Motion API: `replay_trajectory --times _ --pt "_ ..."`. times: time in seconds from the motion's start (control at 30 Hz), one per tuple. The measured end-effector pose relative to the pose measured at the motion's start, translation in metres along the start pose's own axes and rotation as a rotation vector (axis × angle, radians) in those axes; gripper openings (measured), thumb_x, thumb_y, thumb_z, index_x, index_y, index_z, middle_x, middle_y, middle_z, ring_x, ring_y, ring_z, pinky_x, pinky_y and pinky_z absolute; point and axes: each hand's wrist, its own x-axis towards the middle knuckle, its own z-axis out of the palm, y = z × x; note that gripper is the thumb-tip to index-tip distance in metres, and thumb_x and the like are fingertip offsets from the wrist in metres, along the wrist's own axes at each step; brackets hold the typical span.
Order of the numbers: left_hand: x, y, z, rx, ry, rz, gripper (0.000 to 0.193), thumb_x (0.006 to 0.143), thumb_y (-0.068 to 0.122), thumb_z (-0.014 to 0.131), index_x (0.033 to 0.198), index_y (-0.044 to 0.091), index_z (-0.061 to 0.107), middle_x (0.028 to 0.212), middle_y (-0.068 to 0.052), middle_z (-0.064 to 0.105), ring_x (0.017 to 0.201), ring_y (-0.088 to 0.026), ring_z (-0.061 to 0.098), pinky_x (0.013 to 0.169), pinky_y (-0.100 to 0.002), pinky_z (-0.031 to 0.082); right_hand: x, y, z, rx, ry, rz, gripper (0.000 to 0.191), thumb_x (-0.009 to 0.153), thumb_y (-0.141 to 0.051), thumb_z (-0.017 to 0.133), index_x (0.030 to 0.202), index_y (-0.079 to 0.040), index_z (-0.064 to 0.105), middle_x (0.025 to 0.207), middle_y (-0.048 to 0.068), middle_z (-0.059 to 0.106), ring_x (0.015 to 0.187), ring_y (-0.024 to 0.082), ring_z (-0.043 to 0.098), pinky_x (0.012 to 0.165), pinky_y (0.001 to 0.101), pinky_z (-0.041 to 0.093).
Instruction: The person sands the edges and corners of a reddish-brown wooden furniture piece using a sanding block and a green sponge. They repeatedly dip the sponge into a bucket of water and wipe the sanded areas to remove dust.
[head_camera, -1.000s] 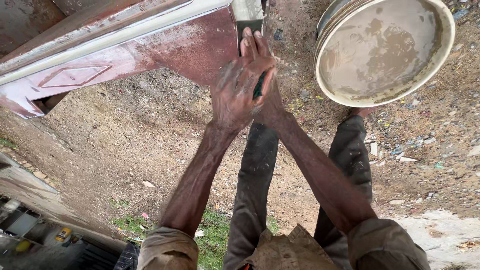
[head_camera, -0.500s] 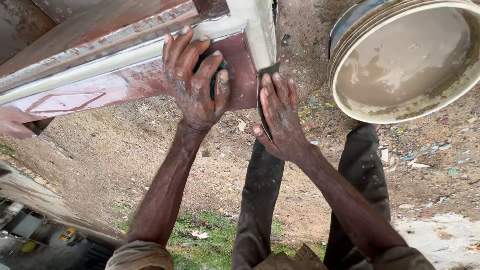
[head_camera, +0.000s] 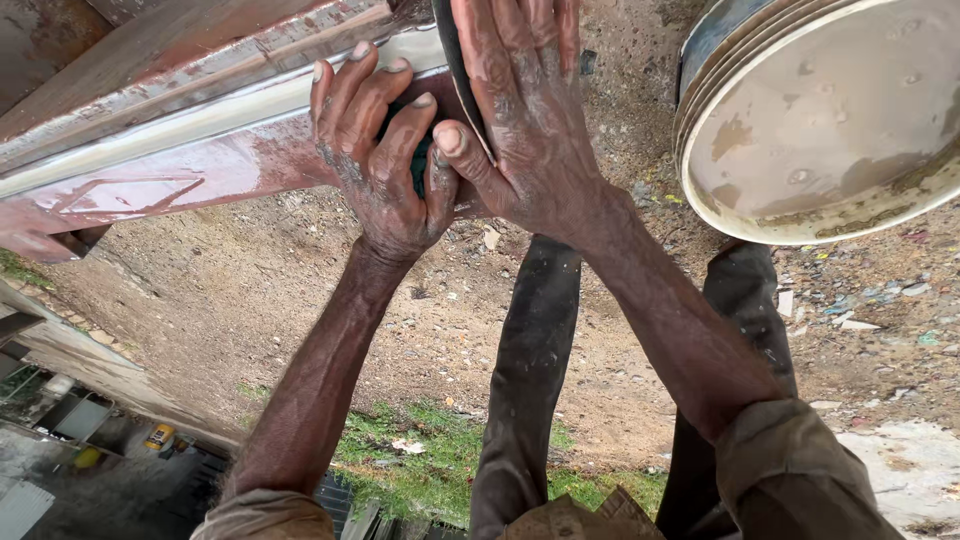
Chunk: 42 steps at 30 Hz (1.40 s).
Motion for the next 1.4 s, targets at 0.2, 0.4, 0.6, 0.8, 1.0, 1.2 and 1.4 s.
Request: replay_trajectory --times 0.2,0.4,0.6,0.8,1.0,1.2,1.4 --pt "-0.002 0.0 0.0 0.048 -0.052 -0.015 0.023 0.113 0.028 0.054 0.132 0.014 0.055 0.141 -0.012 0.052 0.148 -0.034 0.041 0.131 -0.066 0.023 -0.022 -0.011 -0.005 0.02 0.094 -0.096 0.078 0.115 -0.062 0.023 0.172 -0.014 -0.002 0.178 0.015 0.0 0.166 0.03 -0.002 0.135 0.0597 -0.004" --pt "-0.001 -0.002 0.0 -0.015 0.01 0.023 0.025 0.115 0.026 0.056 0.135 0.011 0.051 0.143 -0.014 0.05 0.147 -0.033 0.042 0.128 -0.064 0.022 -0.007 -0.006 -0.006 0.004 0.046 -0.064 0.078 0.117 -0.062 0.025 0.17 -0.01 0.001 0.175 0.016 0.004 0.165 0.029 0.0 0.132 0.0566 0.0" --pt "0.0 -0.006 0.003 0.0 -0.01 0.021 0.024 0.117 0.024 0.057 0.138 0.013 0.051 0.143 -0.014 0.051 0.148 -0.033 0.043 0.128 -0.062 0.022 -0.02 -0.01 -0.016 0.019 0.025 -0.107 0.079 0.118 -0.061 0.029 0.171 -0.009 0.001 0.175 0.019 0.003 0.166 0.032 0.0 0.134 0.0606 -0.003" --pt "0.0 -0.003 0.003 -0.044 0.013 -0.001 0.024 0.118 0.025 0.056 0.137 0.013 0.048 0.145 -0.012 0.048 0.149 -0.031 0.043 0.13 -0.061 0.02 -0.014 -0.008 -0.009 0.015 0.038 -0.058 0.077 0.114 -0.06 0.026 0.169 -0.01 0.005 0.175 0.018 0.004 0.166 0.031 0.0 0.134 0.0581 -0.003" --pt "0.003 -0.004 0.001 -0.038 0.024 0.004 0.03 0.115 0.026 0.06 0.139 0.014 0.046 0.145 -0.012 0.049 0.148 -0.032 0.043 0.129 -0.061 0.021 0.016 0.002 -0.011 -0.117 -0.137 -0.035 0.079 0.111 -0.063 0.028 0.165 -0.009 0.004 0.172 0.017 0.007 0.165 0.031 0.004 0.137 0.0585 0.003" --pt "-0.001 -0.01 0.005 -0.01 0.009 -0.009 0.027 0.115 0.028 0.055 0.138 0.017 0.045 0.143 -0.01 0.048 0.148 -0.031 0.043 0.129 -0.061 0.019 -0.021 -0.019 -0.018 0.049 0.085 -0.094 0.073 0.117 -0.057 0.022 0.171 -0.011 0.003 0.176 0.015 0.0 0.167 0.029 -0.001 0.134 0.0556 -0.002" --pt "-0.004 -0.009 0.007 -0.003 0.054 -0.027 0.03 0.111 0.034 0.055 0.133 0.016 0.048 0.139 -0.012 0.051 0.143 -0.032 0.045 0.126 -0.061 0.021 0.021 -0.002 -0.017 -0.149 -0.271 0.017 0.08 0.11 -0.065 0.025 0.165 -0.008 0.01 0.173 0.013 0.016 0.166 0.027 0.012 0.137 0.0548 0.006"
